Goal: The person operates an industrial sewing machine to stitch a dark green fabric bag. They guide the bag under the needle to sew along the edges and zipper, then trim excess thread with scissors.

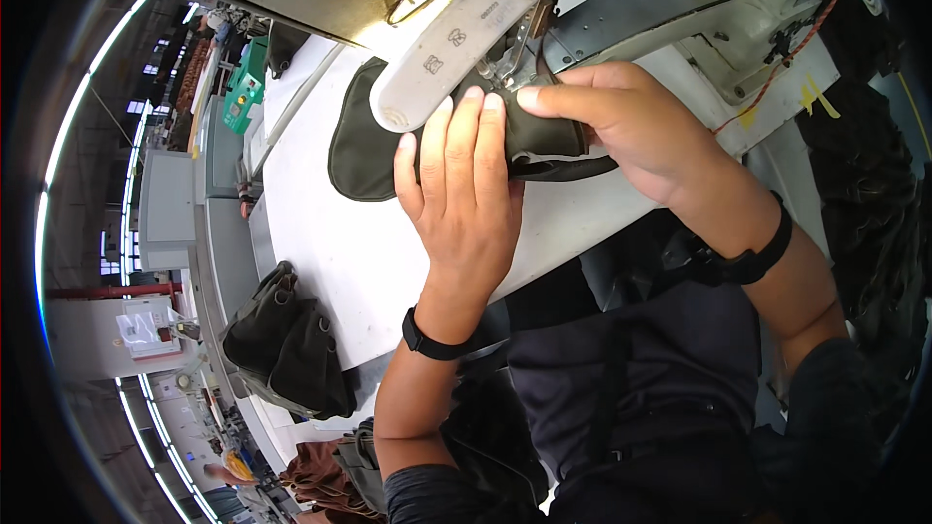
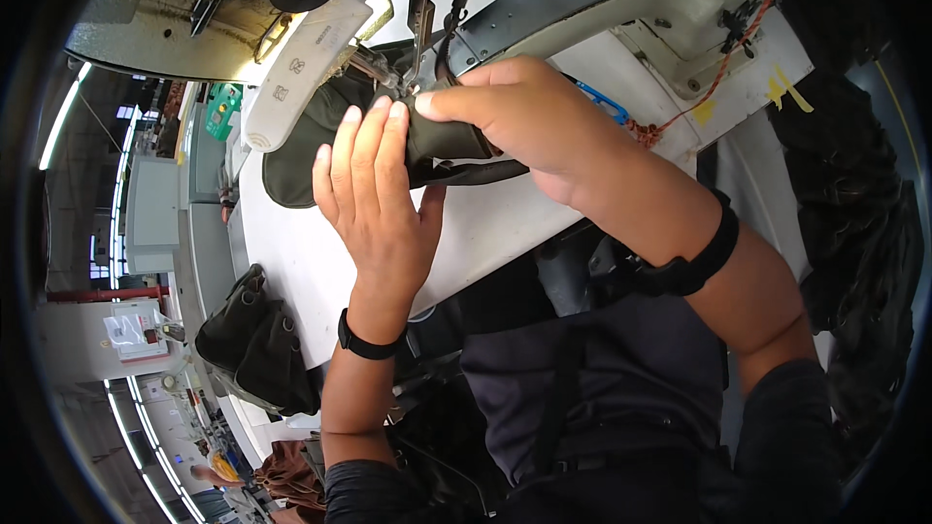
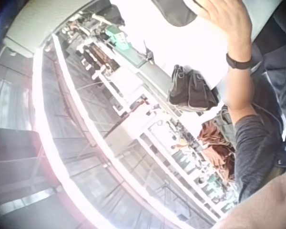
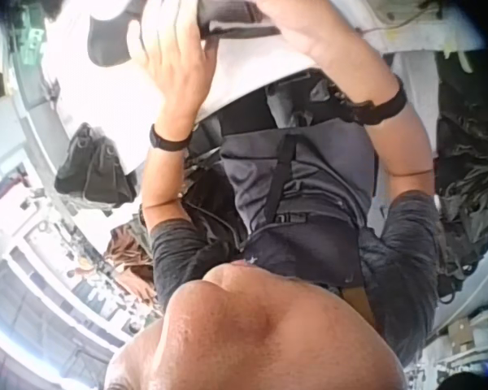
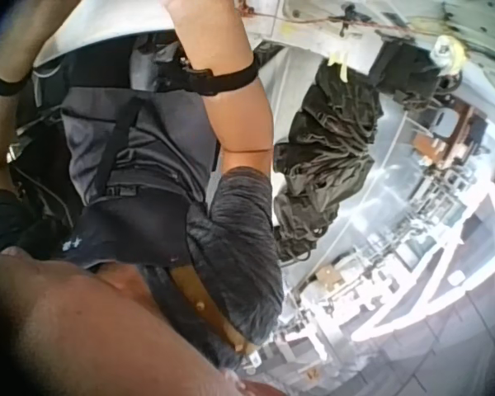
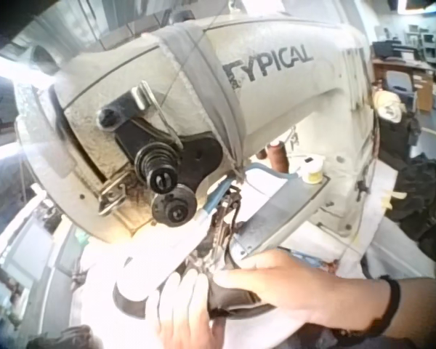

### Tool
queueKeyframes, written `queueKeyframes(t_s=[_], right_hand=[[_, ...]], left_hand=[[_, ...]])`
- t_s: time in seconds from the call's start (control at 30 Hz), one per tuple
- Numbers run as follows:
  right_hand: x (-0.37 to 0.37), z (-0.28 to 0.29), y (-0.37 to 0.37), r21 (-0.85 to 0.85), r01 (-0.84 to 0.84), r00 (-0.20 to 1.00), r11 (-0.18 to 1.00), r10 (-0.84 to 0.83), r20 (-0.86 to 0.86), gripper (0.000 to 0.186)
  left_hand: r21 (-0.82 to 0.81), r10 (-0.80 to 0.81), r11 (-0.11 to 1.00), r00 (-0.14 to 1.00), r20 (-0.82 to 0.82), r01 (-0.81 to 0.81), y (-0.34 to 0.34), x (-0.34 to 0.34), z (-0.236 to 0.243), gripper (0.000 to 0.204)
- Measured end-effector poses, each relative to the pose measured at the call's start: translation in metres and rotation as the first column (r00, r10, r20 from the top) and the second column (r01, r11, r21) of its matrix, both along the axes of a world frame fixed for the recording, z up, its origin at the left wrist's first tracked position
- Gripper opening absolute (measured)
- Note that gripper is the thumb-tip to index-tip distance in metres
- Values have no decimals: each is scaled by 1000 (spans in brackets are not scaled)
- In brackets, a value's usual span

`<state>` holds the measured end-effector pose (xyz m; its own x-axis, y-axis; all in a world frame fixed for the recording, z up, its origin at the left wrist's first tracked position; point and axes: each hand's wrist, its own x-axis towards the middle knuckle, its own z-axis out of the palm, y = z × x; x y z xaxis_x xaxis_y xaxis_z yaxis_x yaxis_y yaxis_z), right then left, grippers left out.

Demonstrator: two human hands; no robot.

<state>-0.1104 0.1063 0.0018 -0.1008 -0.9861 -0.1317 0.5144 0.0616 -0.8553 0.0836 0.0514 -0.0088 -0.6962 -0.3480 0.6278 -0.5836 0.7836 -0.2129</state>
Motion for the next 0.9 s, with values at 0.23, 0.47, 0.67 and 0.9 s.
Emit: queueKeyframes(t_s=[0.23,0.47,0.67,0.9], right_hand=[[-10,-4,-5,13,-78,997,997,78,-23,26],[-1,-4,-3,-36,113,957,993,-119,-264,36],[-2,1,-2,-165,201,686,965,-259,-680,36],[-7,14,4,-390,203,654,898,-420,-629,23]], left_hand=[[-96,-83,992,996,-6,83,-8,11,6,63],[12,-181,983,978,-105,183,-14,3,15,53],[-19,-213,977,971,-111,212,-20,4,17,42],[-82,-227,972,970,-85,221,-29,7,18,38]])
